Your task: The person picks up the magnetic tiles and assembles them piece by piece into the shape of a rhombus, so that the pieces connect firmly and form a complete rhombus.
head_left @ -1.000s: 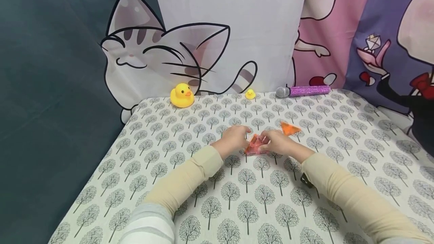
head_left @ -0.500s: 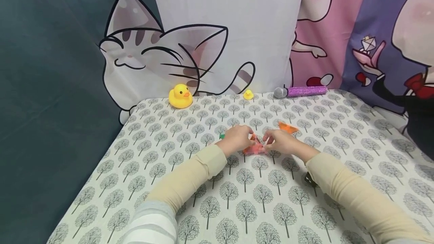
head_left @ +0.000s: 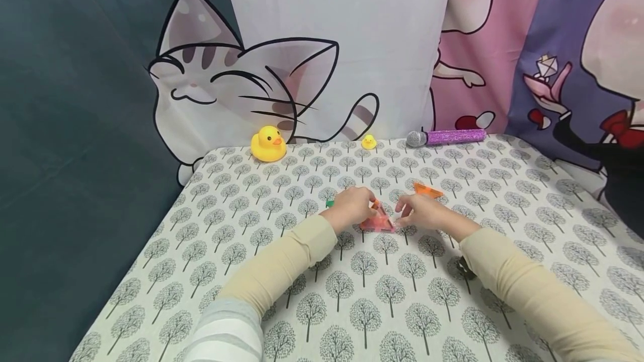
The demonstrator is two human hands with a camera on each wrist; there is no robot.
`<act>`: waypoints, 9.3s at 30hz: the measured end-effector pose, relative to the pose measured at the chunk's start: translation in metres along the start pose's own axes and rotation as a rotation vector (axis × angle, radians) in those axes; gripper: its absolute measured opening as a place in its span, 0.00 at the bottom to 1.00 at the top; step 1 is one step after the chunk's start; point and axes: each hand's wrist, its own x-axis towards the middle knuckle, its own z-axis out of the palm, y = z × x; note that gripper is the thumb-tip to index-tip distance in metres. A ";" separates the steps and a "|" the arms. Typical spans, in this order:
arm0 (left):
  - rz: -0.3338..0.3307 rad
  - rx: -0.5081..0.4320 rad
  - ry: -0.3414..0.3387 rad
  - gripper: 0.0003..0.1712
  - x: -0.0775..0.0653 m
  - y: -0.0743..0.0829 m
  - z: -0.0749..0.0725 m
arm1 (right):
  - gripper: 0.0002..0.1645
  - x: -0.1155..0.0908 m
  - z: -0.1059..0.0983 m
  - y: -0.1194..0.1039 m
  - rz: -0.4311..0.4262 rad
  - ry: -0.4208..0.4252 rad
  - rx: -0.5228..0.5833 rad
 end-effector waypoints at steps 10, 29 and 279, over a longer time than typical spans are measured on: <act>0.004 0.029 -0.024 0.20 0.000 0.001 -0.002 | 0.18 -0.001 -0.005 0.012 -0.003 0.000 -0.019; 0.004 0.041 -0.028 0.20 -0.001 0.002 -0.002 | 0.20 0.002 -0.025 0.035 0.116 0.066 -0.072; -0.144 -0.043 -0.067 0.16 -0.041 -0.084 -0.030 | 0.14 0.004 0.047 -0.080 -0.476 0.280 -0.260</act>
